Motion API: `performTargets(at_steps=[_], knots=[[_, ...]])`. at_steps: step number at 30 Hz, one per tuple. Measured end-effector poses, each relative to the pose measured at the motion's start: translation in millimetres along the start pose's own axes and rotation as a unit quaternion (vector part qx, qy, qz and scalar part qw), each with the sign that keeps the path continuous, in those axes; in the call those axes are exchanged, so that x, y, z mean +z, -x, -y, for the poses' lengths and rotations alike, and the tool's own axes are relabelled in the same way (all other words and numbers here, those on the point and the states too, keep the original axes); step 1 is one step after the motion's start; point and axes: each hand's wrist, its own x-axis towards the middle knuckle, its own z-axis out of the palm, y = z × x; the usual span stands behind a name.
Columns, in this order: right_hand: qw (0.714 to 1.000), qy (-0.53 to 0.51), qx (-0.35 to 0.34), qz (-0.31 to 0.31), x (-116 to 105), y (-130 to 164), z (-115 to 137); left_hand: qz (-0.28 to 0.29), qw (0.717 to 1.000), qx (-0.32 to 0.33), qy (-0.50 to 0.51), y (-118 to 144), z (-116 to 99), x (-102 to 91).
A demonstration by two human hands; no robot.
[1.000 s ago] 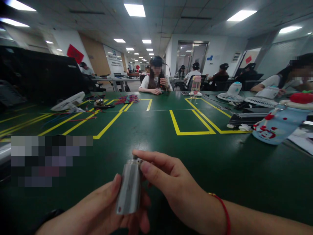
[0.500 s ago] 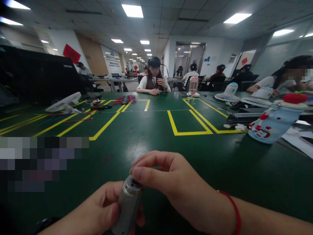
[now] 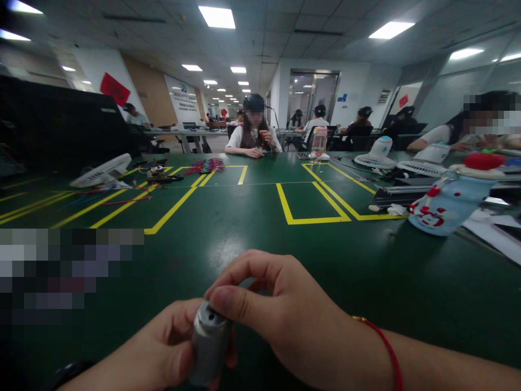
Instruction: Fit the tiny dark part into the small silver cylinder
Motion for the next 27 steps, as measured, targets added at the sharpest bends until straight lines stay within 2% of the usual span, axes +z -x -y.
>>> performTargets(at_steps=[6, 9, 11, 13, 15, 17, 19, 21, 24, 27], knots=[[0.998, -0.019, 0.019, 0.065, 6, 5, 1, -0.030, 0.996, 0.077, 0.016, -4, 1, 5.9], [0.998, 0.042, 0.037, 0.035, 10, 6, -9, -0.057, 0.995, 0.077, -0.026, -4, 0, 6.5], [0.996, 0.083, 0.033, 0.006, 10, 6, -16, -0.075, 0.990, 0.058, -0.109, -1, -3, 4.9], [0.993, 0.121, 0.000, -0.017, 9, 5, -18, -0.103, 0.969, 0.046, -0.220, 2, -10, 2.7], [0.987, 0.152, -0.036, -0.037, 8, 5, -16, -0.156, 0.933, 0.054, -0.321, 6, -19, 0.6], [0.987, 0.156, -0.036, -0.034, 9, 5, -9, -0.222, 0.896, 0.087, -0.376, 9, -28, -1.0], [0.988, 0.153, -0.015, -0.019, 10, 6, -4, -0.267, 0.872, 0.135, -0.388, 10, -36, -1.8], [0.986, 0.168, 0.004, -0.013, 11, 7, -2, -0.256, 0.864, 0.169, -0.400, 11, -40, -1.3], [0.977, 0.210, 0.016, -0.019, 13, 9, -6, -0.204, 0.864, 0.178, -0.424, 11, -43, 1.5], [0.971, 0.234, 0.003, -0.045, 14, 10, -13, -0.201, 0.870, 0.188, -0.409, 11, -42, 4.7]])
